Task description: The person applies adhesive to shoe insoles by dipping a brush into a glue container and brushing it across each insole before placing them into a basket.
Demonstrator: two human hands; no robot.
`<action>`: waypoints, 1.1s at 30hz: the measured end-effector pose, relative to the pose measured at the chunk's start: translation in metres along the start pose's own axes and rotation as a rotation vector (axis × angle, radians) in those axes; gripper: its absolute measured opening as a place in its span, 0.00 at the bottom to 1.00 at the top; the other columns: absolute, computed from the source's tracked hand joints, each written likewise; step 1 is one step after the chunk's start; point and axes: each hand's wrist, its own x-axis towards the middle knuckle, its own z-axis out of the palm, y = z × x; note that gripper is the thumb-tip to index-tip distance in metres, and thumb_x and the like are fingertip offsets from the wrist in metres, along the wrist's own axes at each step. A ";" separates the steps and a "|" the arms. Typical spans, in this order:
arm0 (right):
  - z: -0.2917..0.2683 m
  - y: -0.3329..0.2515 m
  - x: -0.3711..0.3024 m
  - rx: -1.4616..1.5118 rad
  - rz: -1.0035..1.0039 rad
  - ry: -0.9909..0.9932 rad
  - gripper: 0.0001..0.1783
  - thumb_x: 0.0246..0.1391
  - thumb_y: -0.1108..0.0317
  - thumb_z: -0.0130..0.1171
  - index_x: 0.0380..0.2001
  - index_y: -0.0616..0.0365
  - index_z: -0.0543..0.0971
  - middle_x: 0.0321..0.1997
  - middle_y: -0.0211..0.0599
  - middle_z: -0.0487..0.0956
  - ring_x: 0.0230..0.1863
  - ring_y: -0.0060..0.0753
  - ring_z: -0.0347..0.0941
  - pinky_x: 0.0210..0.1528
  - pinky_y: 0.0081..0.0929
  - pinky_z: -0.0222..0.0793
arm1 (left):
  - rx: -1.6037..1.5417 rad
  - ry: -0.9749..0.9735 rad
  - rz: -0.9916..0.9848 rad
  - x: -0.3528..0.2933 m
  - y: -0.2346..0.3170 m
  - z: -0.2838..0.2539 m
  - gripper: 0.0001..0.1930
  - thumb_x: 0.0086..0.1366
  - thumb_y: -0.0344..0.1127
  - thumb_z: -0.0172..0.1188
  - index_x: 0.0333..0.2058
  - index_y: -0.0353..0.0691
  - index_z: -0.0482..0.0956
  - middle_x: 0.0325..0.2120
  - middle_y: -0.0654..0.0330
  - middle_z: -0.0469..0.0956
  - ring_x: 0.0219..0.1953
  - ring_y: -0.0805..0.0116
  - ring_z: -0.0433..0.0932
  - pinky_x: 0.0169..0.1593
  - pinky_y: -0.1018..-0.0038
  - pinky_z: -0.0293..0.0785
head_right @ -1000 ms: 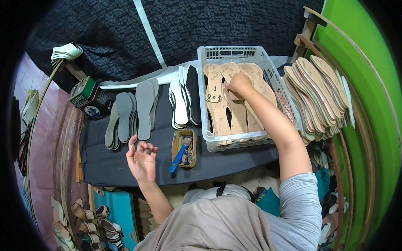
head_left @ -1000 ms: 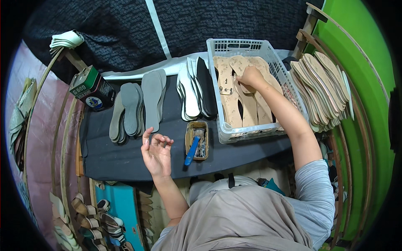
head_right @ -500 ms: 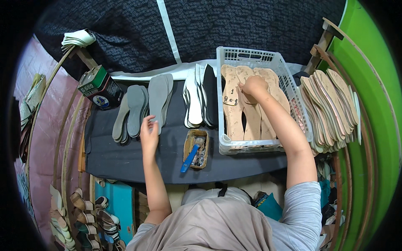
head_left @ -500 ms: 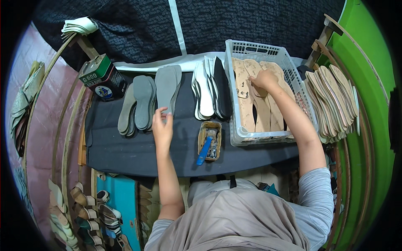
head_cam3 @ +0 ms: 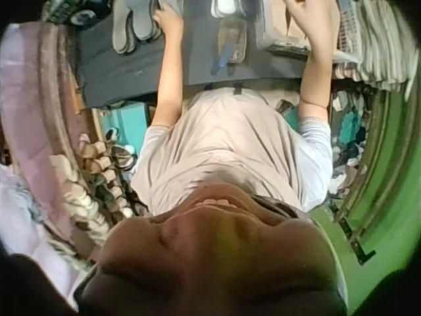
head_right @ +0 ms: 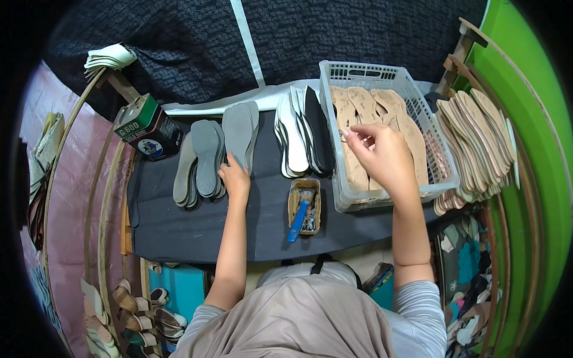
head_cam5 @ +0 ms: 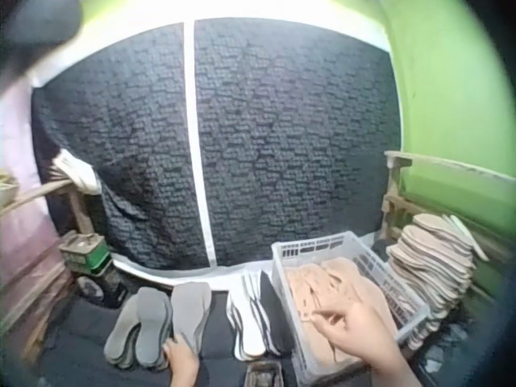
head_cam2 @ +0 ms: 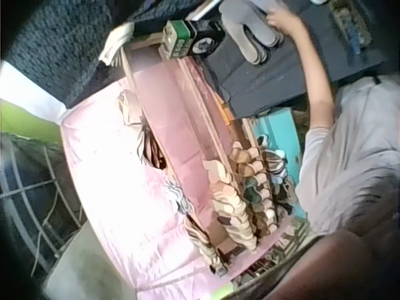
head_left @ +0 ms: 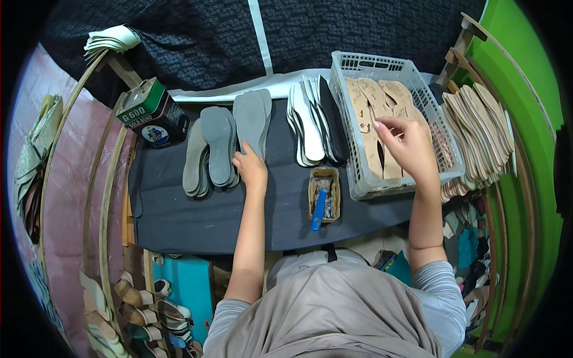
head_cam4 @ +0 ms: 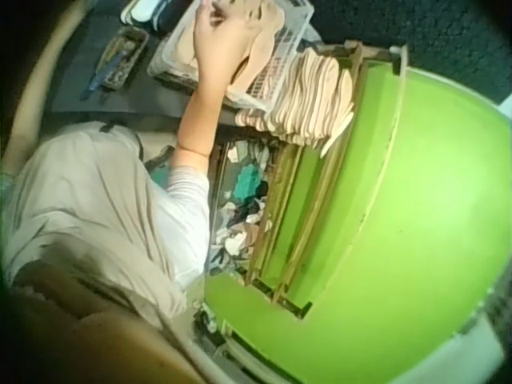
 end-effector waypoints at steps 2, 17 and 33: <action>0.006 -0.010 -0.024 0.064 0.014 0.004 0.17 0.48 0.59 0.60 0.33 0.65 0.80 0.29 0.48 0.80 0.27 0.38 0.77 0.33 0.30 0.71 | 0.014 0.019 0.016 0.002 -0.002 0.001 0.32 0.54 0.27 0.59 0.56 0.37 0.56 0.44 0.38 0.64 0.48 0.44 0.64 0.49 0.59 0.66; 0.101 -0.021 -0.134 -0.067 -0.280 -0.545 0.31 0.37 0.72 0.64 0.49 0.42 0.73 0.57 0.30 0.66 0.55 0.44 0.60 0.58 0.40 0.57 | -1.338 -0.704 -0.173 -0.017 -0.035 -0.068 0.48 0.51 0.30 0.57 0.64 0.53 0.34 0.41 0.50 0.65 0.39 0.60 0.74 0.40 0.63 0.77; 0.131 -0.009 -0.123 0.079 -0.156 0.263 0.08 0.47 0.81 0.53 0.34 0.64 0.75 0.33 0.43 0.78 0.30 0.39 0.76 0.35 0.28 0.71 | -2.130 -1.258 0.027 -0.062 -0.070 -0.096 0.33 0.42 0.28 0.46 0.53 0.29 0.59 0.44 0.44 0.65 0.36 0.51 0.75 0.43 0.50 0.73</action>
